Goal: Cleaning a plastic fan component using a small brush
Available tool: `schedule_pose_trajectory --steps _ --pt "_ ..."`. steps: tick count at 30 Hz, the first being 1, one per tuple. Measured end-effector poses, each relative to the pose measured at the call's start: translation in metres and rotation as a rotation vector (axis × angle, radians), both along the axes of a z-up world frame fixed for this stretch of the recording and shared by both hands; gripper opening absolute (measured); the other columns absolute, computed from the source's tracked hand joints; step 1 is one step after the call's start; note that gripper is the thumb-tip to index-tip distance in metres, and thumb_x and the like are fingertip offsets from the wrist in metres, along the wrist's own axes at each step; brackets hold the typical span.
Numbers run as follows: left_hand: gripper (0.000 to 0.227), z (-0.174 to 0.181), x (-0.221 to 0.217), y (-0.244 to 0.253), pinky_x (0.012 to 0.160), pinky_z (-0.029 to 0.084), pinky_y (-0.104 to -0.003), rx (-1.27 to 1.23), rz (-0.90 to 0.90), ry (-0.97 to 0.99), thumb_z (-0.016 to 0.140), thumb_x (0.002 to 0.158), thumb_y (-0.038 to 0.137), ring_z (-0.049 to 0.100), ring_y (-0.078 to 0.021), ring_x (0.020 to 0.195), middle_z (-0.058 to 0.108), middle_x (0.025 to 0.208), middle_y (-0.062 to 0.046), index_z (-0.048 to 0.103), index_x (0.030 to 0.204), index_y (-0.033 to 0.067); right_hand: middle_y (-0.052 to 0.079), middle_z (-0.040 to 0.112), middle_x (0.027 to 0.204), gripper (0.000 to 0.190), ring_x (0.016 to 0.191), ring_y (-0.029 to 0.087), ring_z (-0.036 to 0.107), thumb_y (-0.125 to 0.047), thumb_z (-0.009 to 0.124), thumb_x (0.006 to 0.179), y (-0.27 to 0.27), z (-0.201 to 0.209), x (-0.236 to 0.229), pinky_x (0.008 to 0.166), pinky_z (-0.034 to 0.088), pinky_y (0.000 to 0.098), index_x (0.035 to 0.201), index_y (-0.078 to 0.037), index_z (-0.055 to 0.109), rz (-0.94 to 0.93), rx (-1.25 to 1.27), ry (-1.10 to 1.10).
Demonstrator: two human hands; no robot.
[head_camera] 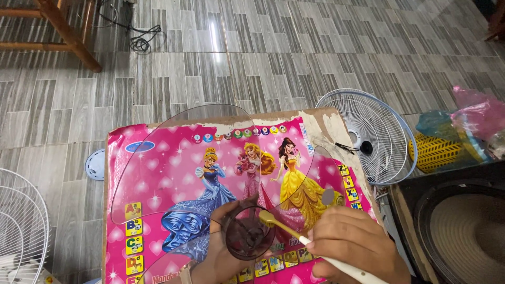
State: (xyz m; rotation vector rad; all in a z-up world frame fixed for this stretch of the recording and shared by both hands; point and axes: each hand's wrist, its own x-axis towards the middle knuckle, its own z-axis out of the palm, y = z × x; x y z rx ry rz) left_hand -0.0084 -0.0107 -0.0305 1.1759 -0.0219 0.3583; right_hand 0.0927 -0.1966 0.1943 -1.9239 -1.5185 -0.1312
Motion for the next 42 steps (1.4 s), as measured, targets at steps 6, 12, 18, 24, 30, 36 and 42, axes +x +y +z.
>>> schedule_pose_trajectory --steps 6,12,18,24,30,36,42 --pt "0.113 -0.004 -0.002 0.001 0.111 0.054 -0.042 -0.046 -0.026 0.02 0.103 0.059 0.019 0.063 -0.0284 0.131 0.052 0.148 -0.017 0.026 0.143 0.0121 0.003 0.072 0.084 0.023 0.078 0.019 0.072 -0.031 0.074 0.086 0.006 0.0 -0.003 0.079 0.062 0.0359 0.083 -0.009 0.069 -0.032 -0.038 -0.074" --pt "0.113 0.012 -0.001 0.007 0.11 0.055 -0.039 0.085 0.008 0.052 0.1 0.057 0.009 0.065 -0.0259 0.129 0.053 0.149 -0.015 0.027 0.143 0.0115 0.008 0.071 0.088 0.015 0.075 0.022 0.07 -0.015 0.076 0.084 0.017 0.003 0.005 0.074 0.06 0.0361 0.088 -0.003 0.069 0.086 -0.051 -0.015" --pt "0.118 0.008 -0.001 0.007 0.11 0.055 -0.039 0.084 0.004 0.056 0.102 0.056 0.017 0.064 -0.0272 0.129 0.053 0.146 -0.017 0.023 0.144 0.0089 0.007 0.071 0.099 0.028 0.088 0.024 0.072 -0.022 0.083 0.085 0.012 -0.009 0.011 0.082 0.06 0.0377 0.099 -0.003 0.068 0.113 -0.134 -0.08" --pt "0.108 0.022 0.002 0.009 0.11 0.055 -0.039 0.059 0.01 0.026 0.097 0.06 0.008 0.063 -0.0261 0.13 0.051 0.15 -0.016 0.028 0.143 0.0111 0.004 0.074 0.094 0.033 0.092 0.022 0.074 -0.038 0.075 0.089 -0.003 -0.017 0.004 0.092 0.058 0.0414 0.094 -0.006 0.07 0.018 -0.161 -0.097" --pt "0.109 0.029 0.003 0.01 0.11 0.056 -0.039 0.029 -0.013 0.076 0.098 0.06 0.01 0.062 -0.0258 0.131 0.049 0.154 -0.017 0.026 0.142 0.0116 0.001 0.076 0.081 0.03 0.08 0.019 0.075 -0.04 0.063 0.09 -0.013 -0.009 -0.009 0.09 0.059 0.0388 0.082 -0.012 0.071 -0.065 0.01 0.074" --pt "0.112 0.026 0.003 0.009 0.105 0.06 -0.035 0.112 0.029 0.088 0.099 0.06 0.014 0.069 -0.025 0.124 0.051 0.146 -0.015 0.024 0.143 0.0075 0.009 0.07 0.093 0.018 0.082 0.025 0.071 -0.021 0.07 0.092 0.005 0.0 0.006 0.082 0.062 0.0409 0.09 -0.003 0.069 0.193 -0.119 -0.013" --pt "0.11 0.03 0.002 0.013 0.108 0.057 -0.038 0.11 -0.001 0.075 0.098 0.059 0.011 0.066 -0.0267 0.128 0.051 0.15 -0.018 0.024 0.142 0.0063 0.012 0.066 0.094 0.011 0.077 0.026 0.066 -0.009 0.071 0.091 0.017 0.01 0.01 0.074 0.059 0.0394 0.094 0.001 0.066 0.292 -0.13 0.05"
